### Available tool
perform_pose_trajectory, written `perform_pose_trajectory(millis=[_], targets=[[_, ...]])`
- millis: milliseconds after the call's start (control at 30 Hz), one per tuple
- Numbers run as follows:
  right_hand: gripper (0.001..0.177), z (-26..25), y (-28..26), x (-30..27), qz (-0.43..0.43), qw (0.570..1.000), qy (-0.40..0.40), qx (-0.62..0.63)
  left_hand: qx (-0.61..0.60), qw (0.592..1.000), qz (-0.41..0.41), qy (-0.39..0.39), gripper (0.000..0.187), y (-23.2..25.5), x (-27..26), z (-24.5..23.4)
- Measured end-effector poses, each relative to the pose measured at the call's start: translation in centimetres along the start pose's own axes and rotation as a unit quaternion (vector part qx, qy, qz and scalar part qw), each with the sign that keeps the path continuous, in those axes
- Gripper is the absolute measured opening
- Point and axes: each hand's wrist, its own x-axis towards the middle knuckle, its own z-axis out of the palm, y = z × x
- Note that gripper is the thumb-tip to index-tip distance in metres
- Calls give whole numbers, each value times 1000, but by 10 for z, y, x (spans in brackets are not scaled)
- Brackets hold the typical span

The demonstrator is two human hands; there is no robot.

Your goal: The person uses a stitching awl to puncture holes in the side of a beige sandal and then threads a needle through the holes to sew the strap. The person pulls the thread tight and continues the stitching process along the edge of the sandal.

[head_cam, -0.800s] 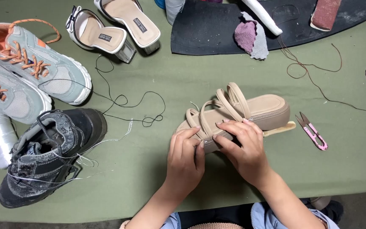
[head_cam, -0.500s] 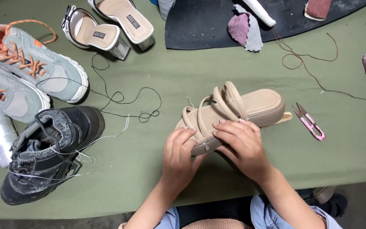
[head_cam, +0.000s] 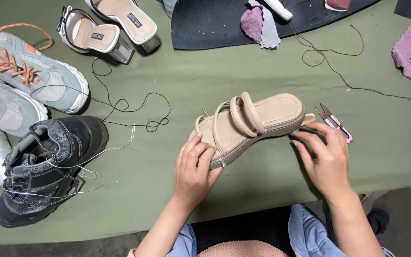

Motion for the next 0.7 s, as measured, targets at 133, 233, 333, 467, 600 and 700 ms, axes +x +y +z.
perform_pose_trajectory(millis=[133,233,333,467,600,700], targets=[[19,-3,2,1,-7,999,-36,-20,-61,998,5,-14,30,1,11,-10],[27,2,8,-2,35,995,-84,-49,-61,998,-8,-3,36,1,18,-13],[23,6,10,-2,42,994,-77,-68,-43,999,-18,-1,44,0,19,-15],[32,12,15,0,36,993,-77,-88,-11,999,-18,-50,51,-4,15,-13],[40,12,13,4,29,989,-83,-116,-18,994,-37,-105,85,-7,12,-10],[42,11,17,3,23,988,-79,-129,-30,995,-34,-92,74,-7,11,-8]])
